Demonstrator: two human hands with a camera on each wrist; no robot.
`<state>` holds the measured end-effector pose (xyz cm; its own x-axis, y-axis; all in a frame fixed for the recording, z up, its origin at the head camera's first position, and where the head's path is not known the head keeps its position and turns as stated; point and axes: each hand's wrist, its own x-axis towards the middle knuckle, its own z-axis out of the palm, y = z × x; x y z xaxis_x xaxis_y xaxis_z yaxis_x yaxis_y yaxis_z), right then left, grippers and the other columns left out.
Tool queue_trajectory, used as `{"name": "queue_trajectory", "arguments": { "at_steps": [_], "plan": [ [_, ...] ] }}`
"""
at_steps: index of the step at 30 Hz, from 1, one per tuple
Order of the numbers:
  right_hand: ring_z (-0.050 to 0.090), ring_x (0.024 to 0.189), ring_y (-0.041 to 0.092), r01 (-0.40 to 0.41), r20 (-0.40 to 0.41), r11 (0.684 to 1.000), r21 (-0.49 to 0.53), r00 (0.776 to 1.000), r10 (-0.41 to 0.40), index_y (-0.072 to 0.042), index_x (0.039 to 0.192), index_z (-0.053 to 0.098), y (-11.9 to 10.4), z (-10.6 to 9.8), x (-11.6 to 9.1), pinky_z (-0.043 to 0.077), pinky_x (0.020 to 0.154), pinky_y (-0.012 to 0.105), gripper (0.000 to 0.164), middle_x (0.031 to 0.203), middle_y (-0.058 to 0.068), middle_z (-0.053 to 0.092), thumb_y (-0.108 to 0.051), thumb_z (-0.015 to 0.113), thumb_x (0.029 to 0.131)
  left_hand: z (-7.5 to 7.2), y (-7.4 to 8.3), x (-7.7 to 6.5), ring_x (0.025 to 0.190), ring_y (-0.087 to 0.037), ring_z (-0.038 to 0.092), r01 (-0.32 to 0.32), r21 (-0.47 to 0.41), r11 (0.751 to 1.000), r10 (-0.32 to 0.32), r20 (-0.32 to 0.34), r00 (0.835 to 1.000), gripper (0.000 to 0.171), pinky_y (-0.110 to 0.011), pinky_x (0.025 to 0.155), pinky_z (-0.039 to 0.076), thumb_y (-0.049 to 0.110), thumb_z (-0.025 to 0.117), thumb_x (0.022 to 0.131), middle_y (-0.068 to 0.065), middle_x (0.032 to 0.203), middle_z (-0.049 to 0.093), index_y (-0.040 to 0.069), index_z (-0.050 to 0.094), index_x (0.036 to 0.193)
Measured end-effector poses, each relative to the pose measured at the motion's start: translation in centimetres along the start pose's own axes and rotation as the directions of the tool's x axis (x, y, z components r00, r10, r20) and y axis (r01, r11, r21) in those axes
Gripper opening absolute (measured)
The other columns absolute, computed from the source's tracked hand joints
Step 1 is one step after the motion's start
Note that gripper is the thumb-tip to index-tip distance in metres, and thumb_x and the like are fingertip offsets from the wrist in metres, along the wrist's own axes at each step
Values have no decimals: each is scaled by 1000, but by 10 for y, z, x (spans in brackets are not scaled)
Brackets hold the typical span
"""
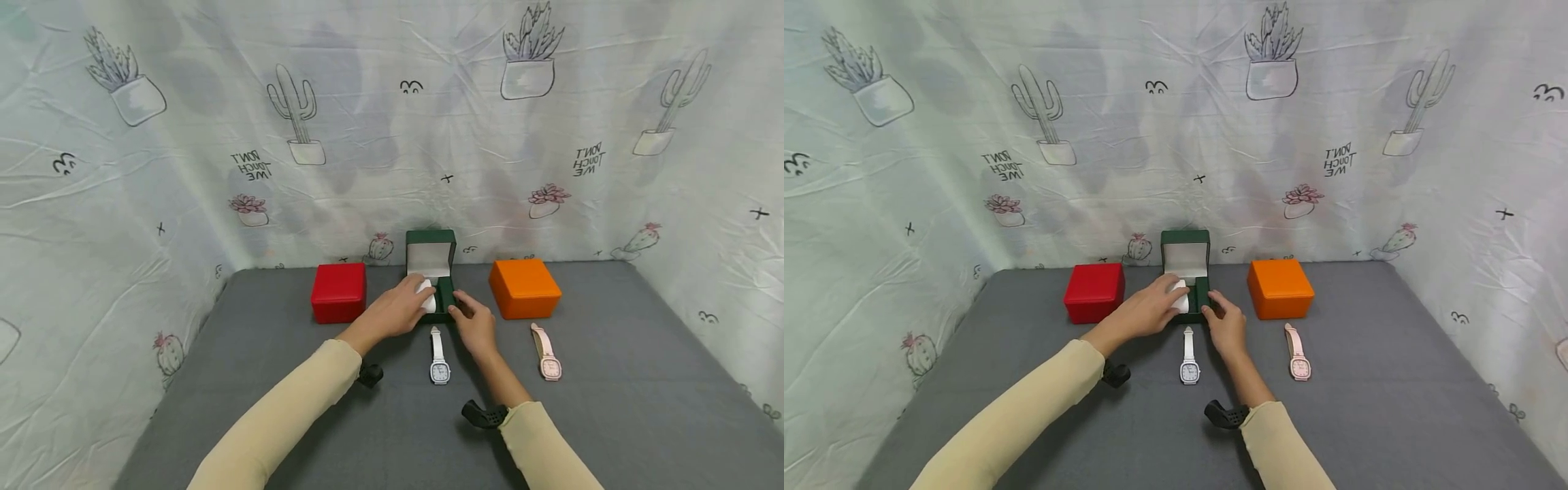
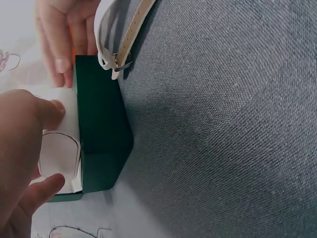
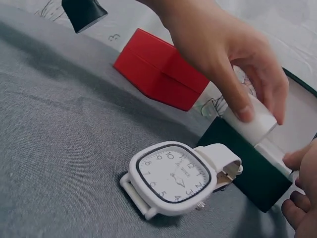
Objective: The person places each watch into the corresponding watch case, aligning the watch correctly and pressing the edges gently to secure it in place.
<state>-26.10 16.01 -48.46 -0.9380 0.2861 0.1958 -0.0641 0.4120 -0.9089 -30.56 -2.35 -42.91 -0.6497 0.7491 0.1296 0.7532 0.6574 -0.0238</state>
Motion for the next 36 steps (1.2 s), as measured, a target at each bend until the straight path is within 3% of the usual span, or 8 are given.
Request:
{"name": "queue_trajectory", "arguments": {
  "at_steps": [5,11,17,23,27,36],
  "plan": [
    [59,123,30,71,34,997,-28,997,-70,-3,115,68,-3,-14,-6,49,100,43,30,138,12,57,-17,71,89,2,0,3,140,-27,38,-23,-37,999,23,8,1000,44,-36,112,39,24,56,98,-14,149,41,13,49,139],
    [30,145,34,158,203,975,-158,971,-125,-11,98,72,-6,-32,-17,26,115,57,27,151,7,44,-35,74,85,2,2,4,141,-26,36,2,-62,998,-1,25,1000,45,-37,113,38,24,56,98,-11,150,41,13,48,141],
    [12,150,38,250,390,939,-237,910,-143,-20,91,75,-6,-39,-27,21,111,69,27,158,6,32,-42,80,76,5,1,3,140,-26,38,16,-85,996,-14,22,1000,44,-37,111,40,23,57,98,-11,149,42,14,48,140],
    [2,150,41,317,550,915,-251,824,-135,-25,90,74,-5,-44,-36,25,105,74,32,162,6,20,-47,84,69,6,1,2,140,-25,38,14,-107,994,-15,-1,1000,45,-36,111,40,22,57,98,-11,149,42,13,49,141],
    [-1,150,41,335,587,915,-226,796,-146,-27,89,73,-4,-44,-40,26,105,73,32,163,5,16,-45,86,66,6,0,2,139,-25,38,9,-111,994,-11,-13,1000,45,-36,111,40,22,57,98,-12,148,42,12,49,141],
    [3,150,40,373,582,921,-110,775,-244,-23,80,71,-1,-37,-46,28,109,67,17,162,6,22,-30,85,72,8,0,-1,139,-26,38,-3,-130,992,-2,-36,999,43,-37,110,42,21,57,98,-13,148,42,11,50,140]
  ]
}}
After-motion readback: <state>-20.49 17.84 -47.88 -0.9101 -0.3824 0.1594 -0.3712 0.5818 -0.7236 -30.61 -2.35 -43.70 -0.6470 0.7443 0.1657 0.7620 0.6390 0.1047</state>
